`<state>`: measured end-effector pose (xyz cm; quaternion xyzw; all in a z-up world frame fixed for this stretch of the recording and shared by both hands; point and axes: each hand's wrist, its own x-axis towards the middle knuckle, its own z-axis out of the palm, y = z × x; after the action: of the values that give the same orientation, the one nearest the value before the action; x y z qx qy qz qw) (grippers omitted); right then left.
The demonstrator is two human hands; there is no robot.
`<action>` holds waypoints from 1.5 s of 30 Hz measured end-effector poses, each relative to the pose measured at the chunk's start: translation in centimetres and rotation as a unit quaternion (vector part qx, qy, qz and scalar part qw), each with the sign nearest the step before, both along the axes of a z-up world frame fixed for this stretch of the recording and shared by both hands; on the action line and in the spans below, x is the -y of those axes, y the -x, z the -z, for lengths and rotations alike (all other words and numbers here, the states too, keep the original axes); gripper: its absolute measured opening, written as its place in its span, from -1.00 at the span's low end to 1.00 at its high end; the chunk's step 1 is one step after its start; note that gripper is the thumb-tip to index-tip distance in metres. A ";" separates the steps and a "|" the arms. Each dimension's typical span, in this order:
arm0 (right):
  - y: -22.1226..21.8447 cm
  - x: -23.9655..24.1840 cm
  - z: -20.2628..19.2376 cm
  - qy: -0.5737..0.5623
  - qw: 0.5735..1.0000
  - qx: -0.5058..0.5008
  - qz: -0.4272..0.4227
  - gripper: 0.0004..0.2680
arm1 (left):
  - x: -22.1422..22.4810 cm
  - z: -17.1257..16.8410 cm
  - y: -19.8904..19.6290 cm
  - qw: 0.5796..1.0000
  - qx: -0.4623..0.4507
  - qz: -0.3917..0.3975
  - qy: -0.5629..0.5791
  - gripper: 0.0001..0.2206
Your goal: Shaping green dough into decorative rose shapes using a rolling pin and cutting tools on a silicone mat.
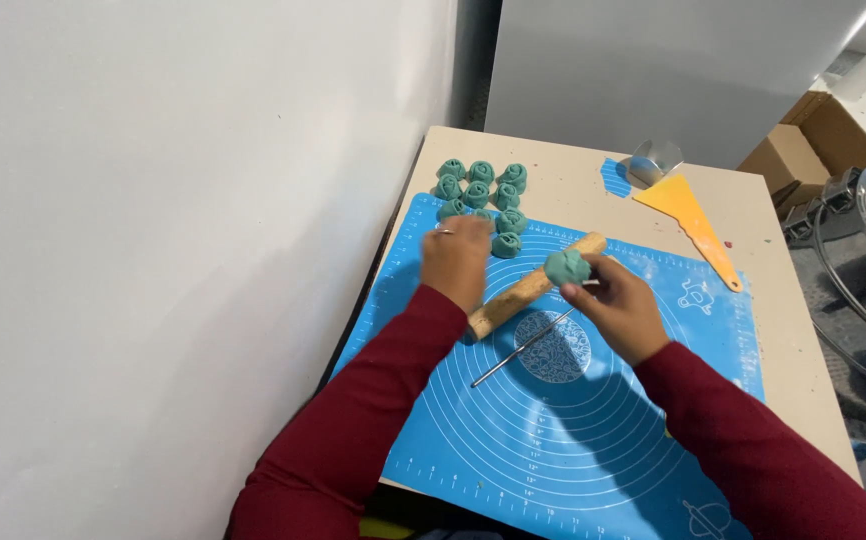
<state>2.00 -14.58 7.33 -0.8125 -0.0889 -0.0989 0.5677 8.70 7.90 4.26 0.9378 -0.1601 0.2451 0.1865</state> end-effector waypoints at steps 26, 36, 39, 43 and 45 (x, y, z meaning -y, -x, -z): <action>-14.7 -1.1 7.5 0.552 0.833 -0.028 0.014 -0.69 | -6.4 11.1 -15.0 0.905 -0.406 0.049 0.116 -0.02; -15.4 -0.8 8.1 0.506 0.863 -0.004 0.013 -0.66 | -6.5 10.1 -13.6 0.916 -0.381 0.032 0.123 0.00; -12.7 -1.9 4.5 0.422 0.906 0.027 -0.005 -0.69 | -6.4 9.9 -13.0 0.922 -0.363 0.029 0.134 -0.06; -10.6 -3.0 4.0 0.320 0.942 0.040 -0.093 -0.68 | -6.4 9.3 -12.4 0.922 -0.359 0.031 0.142 -0.07; -10.4 -3.7 4.1 0.376 0.917 0.011 -0.130 -0.70 | -6.4 9.4 -12.4 0.922 -0.355 0.036 0.150 -0.07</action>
<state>12.39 -10.84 3.19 -0.9461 -0.2308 0.0072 0.2272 21.13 14.32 -5.16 0.9180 -0.0784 -0.0893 0.3784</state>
